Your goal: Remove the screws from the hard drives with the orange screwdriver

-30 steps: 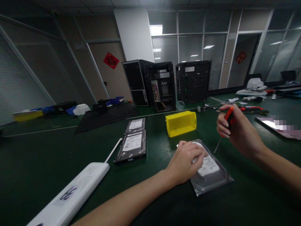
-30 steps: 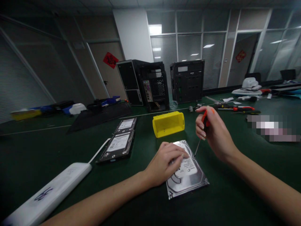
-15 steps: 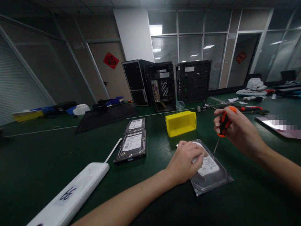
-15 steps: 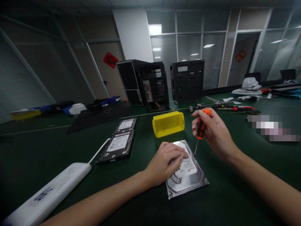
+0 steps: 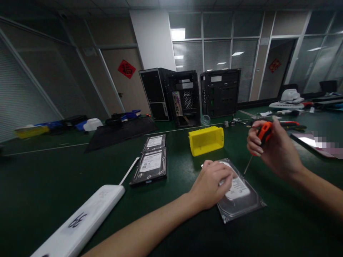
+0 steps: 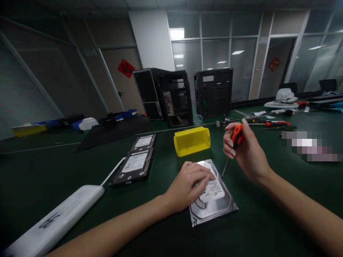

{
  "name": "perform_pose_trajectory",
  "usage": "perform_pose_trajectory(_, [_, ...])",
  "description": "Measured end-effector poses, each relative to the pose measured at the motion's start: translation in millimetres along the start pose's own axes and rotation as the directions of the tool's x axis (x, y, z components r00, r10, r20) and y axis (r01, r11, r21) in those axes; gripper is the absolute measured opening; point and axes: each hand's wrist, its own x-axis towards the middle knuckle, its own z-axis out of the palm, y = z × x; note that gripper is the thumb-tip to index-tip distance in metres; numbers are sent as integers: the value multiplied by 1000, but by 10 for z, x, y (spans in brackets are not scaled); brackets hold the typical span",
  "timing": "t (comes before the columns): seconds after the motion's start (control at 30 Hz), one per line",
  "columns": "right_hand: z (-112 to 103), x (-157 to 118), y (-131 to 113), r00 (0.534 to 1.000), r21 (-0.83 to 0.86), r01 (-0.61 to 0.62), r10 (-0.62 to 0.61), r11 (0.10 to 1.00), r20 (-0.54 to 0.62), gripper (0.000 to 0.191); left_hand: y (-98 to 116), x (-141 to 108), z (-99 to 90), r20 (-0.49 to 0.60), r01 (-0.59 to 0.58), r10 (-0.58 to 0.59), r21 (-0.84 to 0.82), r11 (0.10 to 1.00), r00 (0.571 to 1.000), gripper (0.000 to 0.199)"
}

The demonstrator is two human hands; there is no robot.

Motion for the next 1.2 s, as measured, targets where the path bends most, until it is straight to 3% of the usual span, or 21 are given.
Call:
perform_pose_trajectory(0.1, [23, -11, -13, 1000, 18, 3, -3, 1000, 20, 36, 3, -5, -2, 2, 1, -1, -2, 1000, 1000, 23])
perform_pose_trajectory(0.47, [22, -18, -2, 997, -103, 78, -79, 992, -1, 17, 6, 2, -22, 9, 1, -1, -6, 1000, 1000, 23])
perform_pose_trajectory(0.7, [24, 0, 1, 1000, -99, 31, -30, 995, 9, 12, -13, -5, -14, -2, -2, 2, -7, 1000, 1000, 23])
perform_pose_trajectory(0.9, [43, -18, -14, 1000, 29, -18, 17, 999, 23, 42, 3, 5, -6, 1, -1, 1, 6, 1000, 1000, 23])
perform_pose_trajectory(1.2, [15, -14, 28, 999, -82, 44, -46, 996, -15, 25, -14, -6, -2, -3, 2, -2, 12, 1000, 1000, 23])
